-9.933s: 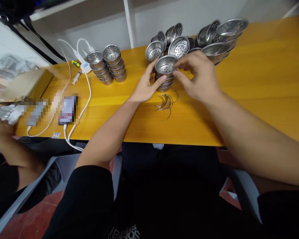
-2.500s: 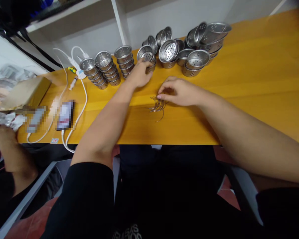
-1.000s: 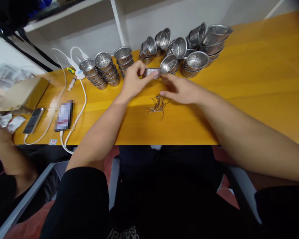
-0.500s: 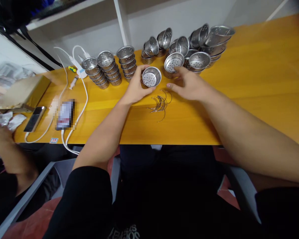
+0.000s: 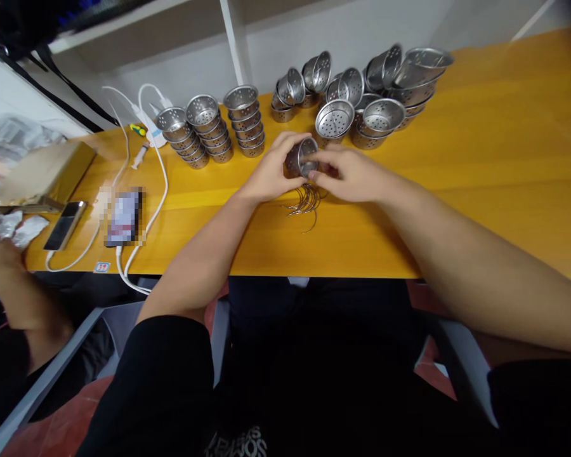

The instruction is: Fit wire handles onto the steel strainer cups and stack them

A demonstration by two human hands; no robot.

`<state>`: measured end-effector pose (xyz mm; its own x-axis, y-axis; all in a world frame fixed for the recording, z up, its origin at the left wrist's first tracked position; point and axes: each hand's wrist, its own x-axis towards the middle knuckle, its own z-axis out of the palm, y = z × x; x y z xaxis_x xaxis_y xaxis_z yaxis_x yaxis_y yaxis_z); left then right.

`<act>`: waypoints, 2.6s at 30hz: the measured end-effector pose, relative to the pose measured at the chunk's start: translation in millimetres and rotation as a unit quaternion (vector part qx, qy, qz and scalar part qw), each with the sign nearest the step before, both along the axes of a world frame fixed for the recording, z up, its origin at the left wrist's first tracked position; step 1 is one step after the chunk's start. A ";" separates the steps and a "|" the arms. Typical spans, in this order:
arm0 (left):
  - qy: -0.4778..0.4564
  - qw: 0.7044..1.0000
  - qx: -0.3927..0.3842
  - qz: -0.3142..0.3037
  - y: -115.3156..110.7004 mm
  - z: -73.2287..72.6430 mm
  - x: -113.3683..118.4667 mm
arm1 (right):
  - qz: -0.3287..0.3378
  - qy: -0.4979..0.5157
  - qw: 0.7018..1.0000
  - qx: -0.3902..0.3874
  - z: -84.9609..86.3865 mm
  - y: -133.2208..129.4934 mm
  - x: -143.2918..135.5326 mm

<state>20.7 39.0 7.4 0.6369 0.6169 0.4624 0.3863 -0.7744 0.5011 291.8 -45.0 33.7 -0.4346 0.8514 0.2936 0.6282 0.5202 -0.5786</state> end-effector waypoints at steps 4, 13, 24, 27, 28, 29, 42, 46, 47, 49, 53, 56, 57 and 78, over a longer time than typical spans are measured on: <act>0.000 1.000 0.006 -0.010 1.3 -0.1 -0.9 | 0.026 0.003 1.000 0.002 2.1 0.5 2.8; 0.013 0.999 0.016 -0.033 6.6 -4.0 -1.1 | -0.020 0.145 0.989 0.028 -17.2 10.5 6.1; 0.039 0.998 0.018 -0.036 2.9 -1.5 7.6 | -0.045 0.213 0.973 -0.074 -12.2 9.2 -3.5; 0.040 0.998 0.027 -0.033 1.8 2.6 8.2 | -0.069 0.192 0.978 -0.044 -14.7 8.5 -4.7; 0.042 0.998 0.024 -0.033 0.9 4.1 8.0 | -0.075 0.180 0.980 -0.028 -15.2 8.2 -4.5; 0.046 0.998 0.019 -0.032 -0.3 5.5 7.5 | -0.078 0.169 0.982 -0.014 -15.3 8.0 -4.1; 0.055 0.998 0.026 -0.004 4.2 1.5 7.6 | -0.096 0.175 0.980 0.002 -5.0 8.2 -4.8; 0.044 0.999 0.016 0.025 10.0 -6.5 0.9 | -0.040 0.249 0.967 -0.021 -2.5 8.4 -6.3; 0.040 0.998 0.009 0.038 12.1 -9.2 -2.3 | -0.013 0.263 0.964 -0.027 -1.7 8.2 -4.8; 0.028 0.997 -0.013 0.065 17.3 -14.6 -9.5 | 0.033 0.259 0.965 -0.027 -0.8 7.8 0.4; 0.020 0.992 -0.059 0.105 30.2 -22.3 -21.3 | 0.062 0.136 0.989 0.001 -3.3 9.1 13.0; 0.019 0.990 -0.067 0.126 38.7 -27.1 -24.4 | 0.086 0.056 0.994 -0.023 -6.5 10.5 18.1; 0.019 0.989 -0.066 0.131 41.0 -29.0 -24.7 | 0.086 0.043 0.995 -0.034 -7.2 10.6 18.4; 0.004 0.994 -0.036 0.101 40.4 -31.7 -21.1 | -0.162 0.027 0.986 -0.018 -8.3 28.9 41.1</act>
